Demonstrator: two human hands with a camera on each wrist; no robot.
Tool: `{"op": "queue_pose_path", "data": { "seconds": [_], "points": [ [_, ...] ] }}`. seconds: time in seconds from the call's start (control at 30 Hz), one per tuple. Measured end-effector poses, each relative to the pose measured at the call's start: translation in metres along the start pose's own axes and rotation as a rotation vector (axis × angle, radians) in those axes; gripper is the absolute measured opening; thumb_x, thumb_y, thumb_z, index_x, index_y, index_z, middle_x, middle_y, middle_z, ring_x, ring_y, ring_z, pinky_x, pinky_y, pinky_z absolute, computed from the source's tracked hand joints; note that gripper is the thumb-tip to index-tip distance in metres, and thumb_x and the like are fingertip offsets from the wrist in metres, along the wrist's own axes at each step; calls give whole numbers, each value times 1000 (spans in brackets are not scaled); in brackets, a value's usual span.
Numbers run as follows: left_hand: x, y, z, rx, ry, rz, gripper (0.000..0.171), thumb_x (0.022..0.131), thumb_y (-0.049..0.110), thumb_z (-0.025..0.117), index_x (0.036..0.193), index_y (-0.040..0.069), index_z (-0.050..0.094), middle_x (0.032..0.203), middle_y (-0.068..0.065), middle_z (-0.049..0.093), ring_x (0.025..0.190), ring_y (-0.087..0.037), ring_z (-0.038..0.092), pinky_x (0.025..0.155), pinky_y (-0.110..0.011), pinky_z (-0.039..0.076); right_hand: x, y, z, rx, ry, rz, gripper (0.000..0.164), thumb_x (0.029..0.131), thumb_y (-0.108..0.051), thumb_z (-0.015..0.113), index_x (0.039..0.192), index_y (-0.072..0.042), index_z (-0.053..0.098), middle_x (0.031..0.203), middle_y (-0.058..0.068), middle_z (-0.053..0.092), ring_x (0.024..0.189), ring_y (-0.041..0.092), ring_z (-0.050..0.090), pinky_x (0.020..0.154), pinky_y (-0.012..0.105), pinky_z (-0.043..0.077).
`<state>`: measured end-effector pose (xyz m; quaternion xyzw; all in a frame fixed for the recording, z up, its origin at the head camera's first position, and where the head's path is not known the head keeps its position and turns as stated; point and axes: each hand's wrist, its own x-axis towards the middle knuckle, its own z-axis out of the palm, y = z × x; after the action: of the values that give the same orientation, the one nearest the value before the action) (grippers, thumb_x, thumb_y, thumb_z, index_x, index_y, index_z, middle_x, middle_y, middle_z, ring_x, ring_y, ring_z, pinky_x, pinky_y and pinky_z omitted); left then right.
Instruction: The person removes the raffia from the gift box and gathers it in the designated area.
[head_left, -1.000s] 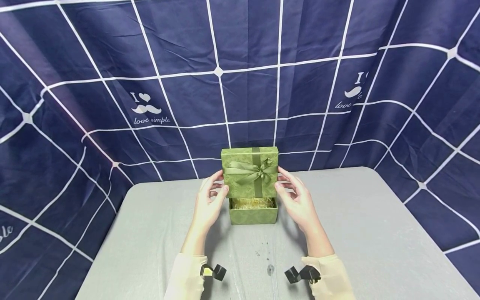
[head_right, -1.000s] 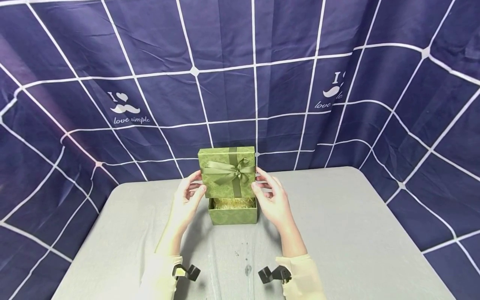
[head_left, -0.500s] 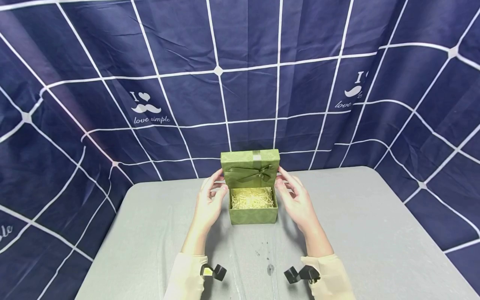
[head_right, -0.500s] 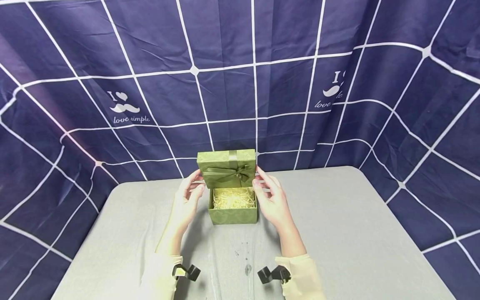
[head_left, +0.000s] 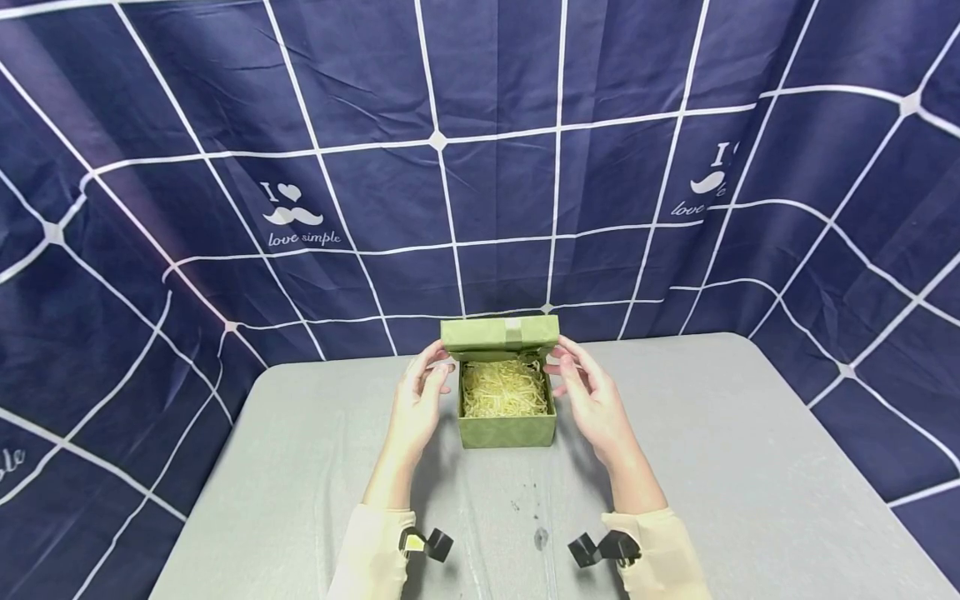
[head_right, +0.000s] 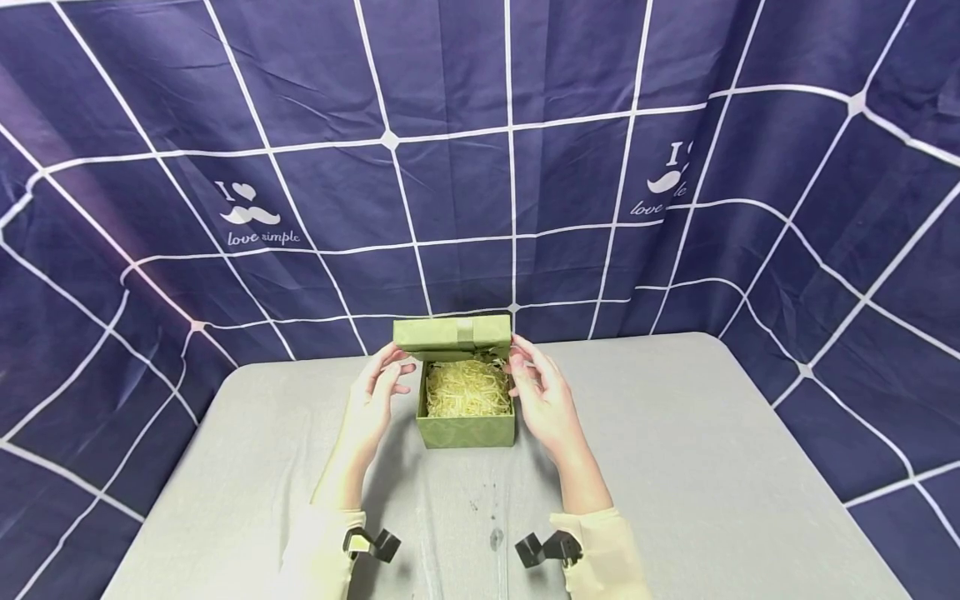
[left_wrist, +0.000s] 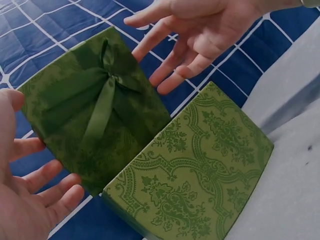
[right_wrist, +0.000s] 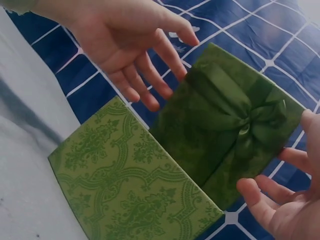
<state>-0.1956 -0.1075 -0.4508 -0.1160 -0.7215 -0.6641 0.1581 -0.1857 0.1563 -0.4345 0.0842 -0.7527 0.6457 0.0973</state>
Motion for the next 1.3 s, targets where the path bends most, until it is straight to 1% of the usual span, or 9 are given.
{"op": "queue_pose_path", "data": {
  "seconds": [0.07, 0.2, 0.3, 0.43, 0.57, 0.73, 0.8, 1.1, 1.3],
  "points": [
    [1, 0, 1, -17, 0, -28, 43, 115, 15, 54, 154, -3, 57, 140, -26, 65, 123, -45, 67, 90, -39, 61, 0, 0, 0, 14, 0, 22, 48, 119, -27, 45, 162, -6, 49, 149, 25, 62, 102, 6, 71, 90, 24, 56],
    [2, -1, 2, -54, -5, -86, 43, 117, 21, 49, 154, 0, 59, 139, -23, 68, 123, -43, 67, 88, -36, 61, 3, 2, 1, 68, 17, 49, 46, 120, -26, 44, 158, -2, 50, 144, 25, 62, 108, 15, 73, 92, 28, 59],
    [2, -1, 2, -86, -8, -112, 44, 118, 23, 47, 153, 0, 60, 136, -22, 70, 121, -37, 68, 88, -36, 61, 4, 3, 2, 101, 38, 49, 43, 120, -23, 44, 153, 2, 53, 137, 20, 62, 110, 17, 72, 91, 31, 61],
    [2, -1, 3, -120, 6, -144, 42, 117, 23, 47, 149, -1, 63, 132, -22, 70, 113, -24, 68, 86, -33, 60, 4, 4, 3, 127, 60, 53, 40, 119, -21, 44, 148, 5, 55, 130, 12, 61, 102, 21, 73, 90, 29, 61],
    [1, -1, 4, -152, 33, -170, 41, 117, 23, 49, 143, -3, 65, 132, -23, 68, 106, -20, 66, 84, -30, 59, 5, 5, 3, 153, 67, 57, 39, 119, -19, 44, 146, 6, 55, 131, 13, 60, 99, 22, 73, 89, 28, 61],
    [1, -3, 5, -190, 54, -177, 39, 117, 22, 50, 140, -5, 65, 133, -25, 66, 104, -19, 66, 83, -28, 59, 5, 4, 3, 197, 56, 56, 38, 119, -19, 43, 143, 9, 54, 142, 26, 57, 102, 10, 69, 88, 28, 60],
    [1, -3, 5, -199, 56, -175, 38, 117, 21, 50, 139, -6, 65, 133, -26, 66, 104, -19, 66, 82, -28, 58, 5, 4, 4, 208, 55, 60, 37, 119, -18, 44, 141, 10, 53, 145, 28, 56, 104, 10, 68, 88, 28, 60],
    [2, -5, 5, -226, 50, -162, 35, 116, 18, 53, 135, -9, 64, 127, -27, 68, 106, -17, 70, 83, -26, 58, 4, 4, 3, 269, 71, 86, 36, 116, -12, 49, 143, 12, 55, 150, 25, 57, 121, 12, 66, 101, 24, 55],
    [1, -5, 5, -191, 62, -161, 30, 114, 15, 58, 134, -6, 65, 122, -18, 69, 104, -16, 66, 85, -26, 58, 4, 5, 2, 307, 83, 44, 33, 113, -3, 53, 139, 17, 57, 147, 30, 60, 117, 11, 70, 102, 27, 57]
  ]
}}
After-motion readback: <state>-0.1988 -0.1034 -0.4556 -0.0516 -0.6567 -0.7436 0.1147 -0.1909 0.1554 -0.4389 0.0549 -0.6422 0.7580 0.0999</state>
